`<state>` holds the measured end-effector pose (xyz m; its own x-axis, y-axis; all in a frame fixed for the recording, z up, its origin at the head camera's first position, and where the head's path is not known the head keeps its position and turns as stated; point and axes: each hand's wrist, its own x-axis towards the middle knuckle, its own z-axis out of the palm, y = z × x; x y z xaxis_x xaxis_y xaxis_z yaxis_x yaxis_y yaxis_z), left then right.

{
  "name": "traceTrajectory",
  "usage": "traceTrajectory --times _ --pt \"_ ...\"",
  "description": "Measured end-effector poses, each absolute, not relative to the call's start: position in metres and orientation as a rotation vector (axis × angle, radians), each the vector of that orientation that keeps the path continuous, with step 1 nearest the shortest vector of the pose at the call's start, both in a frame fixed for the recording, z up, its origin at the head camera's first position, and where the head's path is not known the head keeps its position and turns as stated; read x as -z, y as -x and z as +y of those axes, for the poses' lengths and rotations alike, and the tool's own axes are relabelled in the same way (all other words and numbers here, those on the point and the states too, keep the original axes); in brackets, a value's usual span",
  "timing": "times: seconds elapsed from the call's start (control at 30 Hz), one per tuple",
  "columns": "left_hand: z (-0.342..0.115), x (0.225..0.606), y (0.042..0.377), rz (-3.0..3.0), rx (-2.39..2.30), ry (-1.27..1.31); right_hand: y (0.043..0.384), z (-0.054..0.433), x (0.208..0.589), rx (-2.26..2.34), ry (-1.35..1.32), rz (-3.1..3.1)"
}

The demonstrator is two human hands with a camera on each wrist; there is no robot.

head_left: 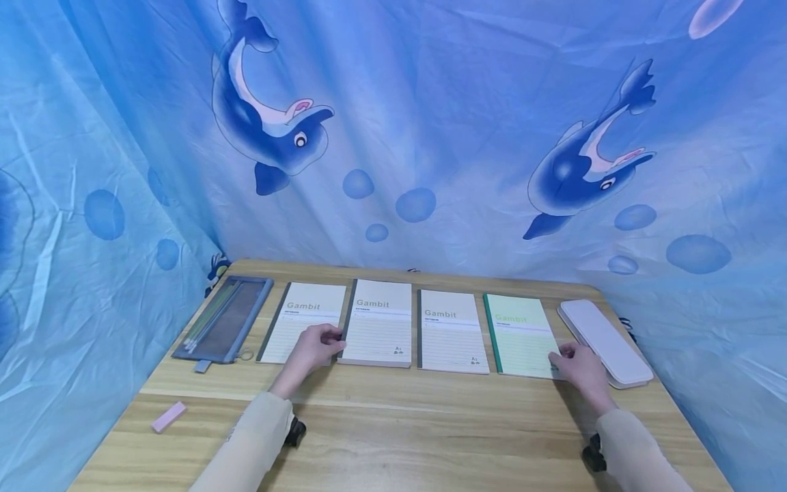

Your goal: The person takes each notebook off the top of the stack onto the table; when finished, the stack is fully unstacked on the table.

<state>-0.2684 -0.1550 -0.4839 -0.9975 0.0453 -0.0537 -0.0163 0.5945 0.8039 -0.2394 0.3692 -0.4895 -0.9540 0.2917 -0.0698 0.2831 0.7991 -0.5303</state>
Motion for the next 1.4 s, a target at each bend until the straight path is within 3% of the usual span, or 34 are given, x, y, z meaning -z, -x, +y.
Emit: traceTrajectory --times 0.53,0.93,1.4 --pt "-0.155 0.483 0.268 2.757 -1.35 -0.007 0.254 0.339 0.47 -0.837 0.387 -2.947" --pt "-0.155 0.485 0.269 2.764 -1.368 -0.028 0.275 0.282 0.467 -1.091 0.133 -2.881" --pt "-0.155 0.486 0.269 2.763 -1.371 -0.026 0.288 0.202 0.476 -1.276 0.039 -2.865"
